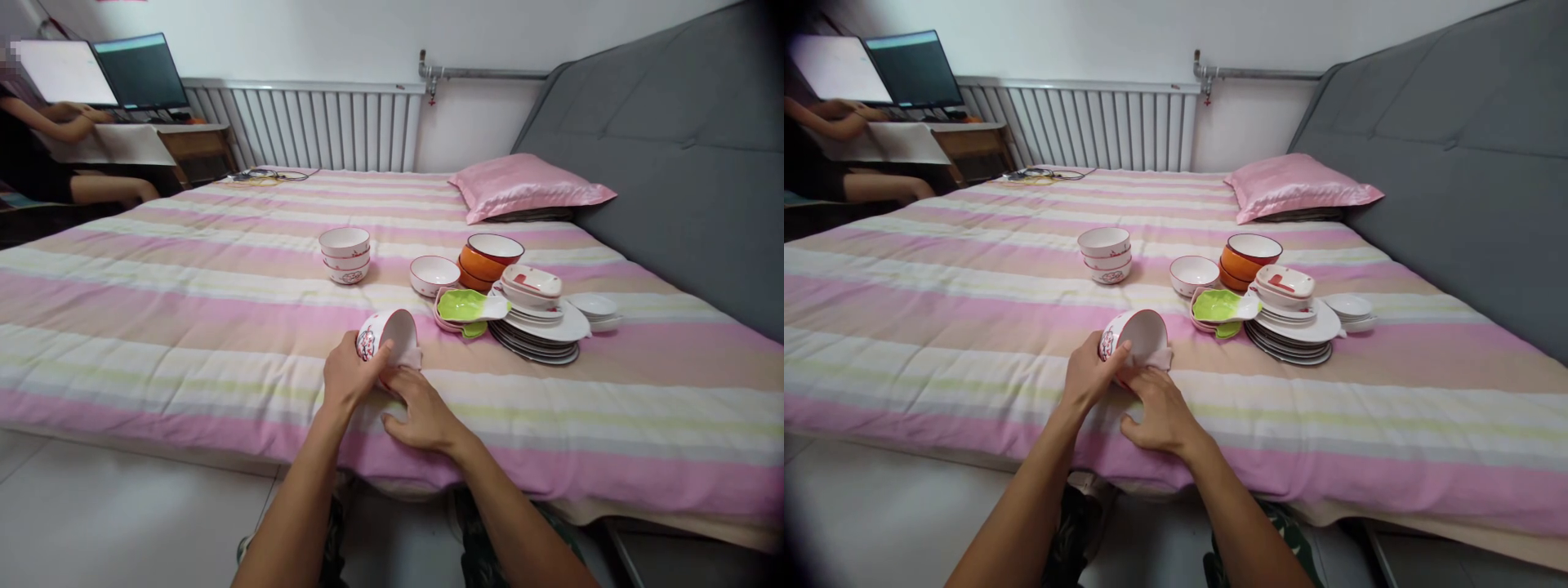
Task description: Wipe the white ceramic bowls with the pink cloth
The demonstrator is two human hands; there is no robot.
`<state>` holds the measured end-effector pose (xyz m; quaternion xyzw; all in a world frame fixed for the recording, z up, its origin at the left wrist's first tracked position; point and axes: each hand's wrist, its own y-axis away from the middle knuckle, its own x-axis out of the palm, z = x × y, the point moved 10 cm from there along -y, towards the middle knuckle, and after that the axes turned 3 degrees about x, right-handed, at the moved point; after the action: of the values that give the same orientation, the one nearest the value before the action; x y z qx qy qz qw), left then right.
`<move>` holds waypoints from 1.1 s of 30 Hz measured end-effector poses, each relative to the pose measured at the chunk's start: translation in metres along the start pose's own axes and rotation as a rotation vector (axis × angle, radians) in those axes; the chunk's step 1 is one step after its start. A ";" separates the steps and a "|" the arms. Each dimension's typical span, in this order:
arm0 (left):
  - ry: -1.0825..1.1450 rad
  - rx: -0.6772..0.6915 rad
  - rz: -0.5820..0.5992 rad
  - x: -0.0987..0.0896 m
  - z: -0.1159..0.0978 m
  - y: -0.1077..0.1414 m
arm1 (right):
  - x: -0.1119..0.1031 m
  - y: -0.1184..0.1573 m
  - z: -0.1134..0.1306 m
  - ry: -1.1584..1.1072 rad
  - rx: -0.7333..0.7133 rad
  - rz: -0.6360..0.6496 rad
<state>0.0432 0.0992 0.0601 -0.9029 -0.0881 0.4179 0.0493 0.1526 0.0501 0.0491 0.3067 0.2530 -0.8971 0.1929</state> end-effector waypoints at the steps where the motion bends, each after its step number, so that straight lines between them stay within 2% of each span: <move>1: 0.003 -0.001 0.000 0.000 0.000 0.000 | 0.001 0.000 -0.001 0.022 0.006 0.007; 7: 0.029 -0.006 0.006 0.003 0.003 -0.001 | 0.003 -0.001 -0.006 0.138 0.016 0.021; 13: 0.100 -0.006 0.034 0.006 0.008 -0.001 | 0.006 -0.005 -0.020 0.257 0.112 -0.007; 18: 0.333 -0.019 0.044 0.012 0.015 -0.003 | 0.006 -0.005 -0.025 0.258 0.130 -0.042; 23: 0.508 -0.124 0.030 0.019 0.024 -0.002 | -0.001 -0.006 -0.023 0.232 0.126 -0.108; 30: 0.424 -0.097 0.158 0.027 0.022 -0.001 | -0.005 -0.005 -0.023 0.209 0.108 -0.189; 33: 0.356 -0.075 0.156 0.025 0.021 -0.002 | -0.004 -0.005 -0.022 0.223 0.088 -0.178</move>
<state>0.0434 0.1064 0.0281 -0.9678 -0.0235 0.2505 -0.0021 0.1632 0.0673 0.0384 0.3889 0.2598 -0.8811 0.0695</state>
